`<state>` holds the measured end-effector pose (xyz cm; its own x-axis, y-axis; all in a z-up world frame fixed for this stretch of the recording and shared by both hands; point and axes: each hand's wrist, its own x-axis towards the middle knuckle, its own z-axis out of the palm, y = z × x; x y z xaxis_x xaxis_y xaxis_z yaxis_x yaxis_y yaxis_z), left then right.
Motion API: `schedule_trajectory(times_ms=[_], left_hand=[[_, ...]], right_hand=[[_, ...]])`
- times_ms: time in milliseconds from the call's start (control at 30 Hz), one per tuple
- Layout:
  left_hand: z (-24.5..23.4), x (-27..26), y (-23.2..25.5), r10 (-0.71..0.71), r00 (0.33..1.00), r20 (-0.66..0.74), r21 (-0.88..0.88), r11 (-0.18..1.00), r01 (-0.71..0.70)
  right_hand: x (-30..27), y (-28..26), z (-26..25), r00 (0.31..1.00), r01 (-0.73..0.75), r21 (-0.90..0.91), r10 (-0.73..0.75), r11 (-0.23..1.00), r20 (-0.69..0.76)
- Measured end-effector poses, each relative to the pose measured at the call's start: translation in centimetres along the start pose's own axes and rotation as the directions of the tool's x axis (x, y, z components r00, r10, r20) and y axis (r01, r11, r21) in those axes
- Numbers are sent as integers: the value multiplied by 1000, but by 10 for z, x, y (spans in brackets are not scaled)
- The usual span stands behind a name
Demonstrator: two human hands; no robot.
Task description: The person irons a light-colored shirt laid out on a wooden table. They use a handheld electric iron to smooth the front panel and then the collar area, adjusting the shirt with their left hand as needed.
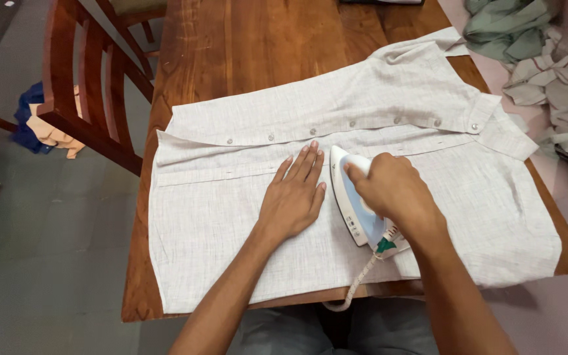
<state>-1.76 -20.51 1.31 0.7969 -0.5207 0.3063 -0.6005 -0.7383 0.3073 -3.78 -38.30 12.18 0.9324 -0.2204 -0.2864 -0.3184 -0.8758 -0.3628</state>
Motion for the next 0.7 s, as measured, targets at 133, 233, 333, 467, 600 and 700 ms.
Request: schedule_trajectory(times_ms=[133,233,333,467,600,700], left_hand=[[2,0,-1,-2,1000,3,-13,1000,2],[2,-1,-2,-1,1000,5,-3,1000,1],[2,0,-1,0,1000,7,6,1000,0],[0,0,-1,7,1000,-3,1,1000,-7],[0,1,-1,10,1000,0,10,1000,-10],[1,0,-1,15,1000,-12,12,1000,-15]], right_hand=[[-1,12,-6,1000,-30,48,30,998,-4],[1,21,-10,998,-51,52,53,997,-20],[1,29,-14,996,-91,60,91,994,-6],[0,39,-19,994,-109,66,110,992,-18],[2,52,-21,990,-130,76,133,989,-36],[6,65,-22,990,-126,87,130,988,-49]])
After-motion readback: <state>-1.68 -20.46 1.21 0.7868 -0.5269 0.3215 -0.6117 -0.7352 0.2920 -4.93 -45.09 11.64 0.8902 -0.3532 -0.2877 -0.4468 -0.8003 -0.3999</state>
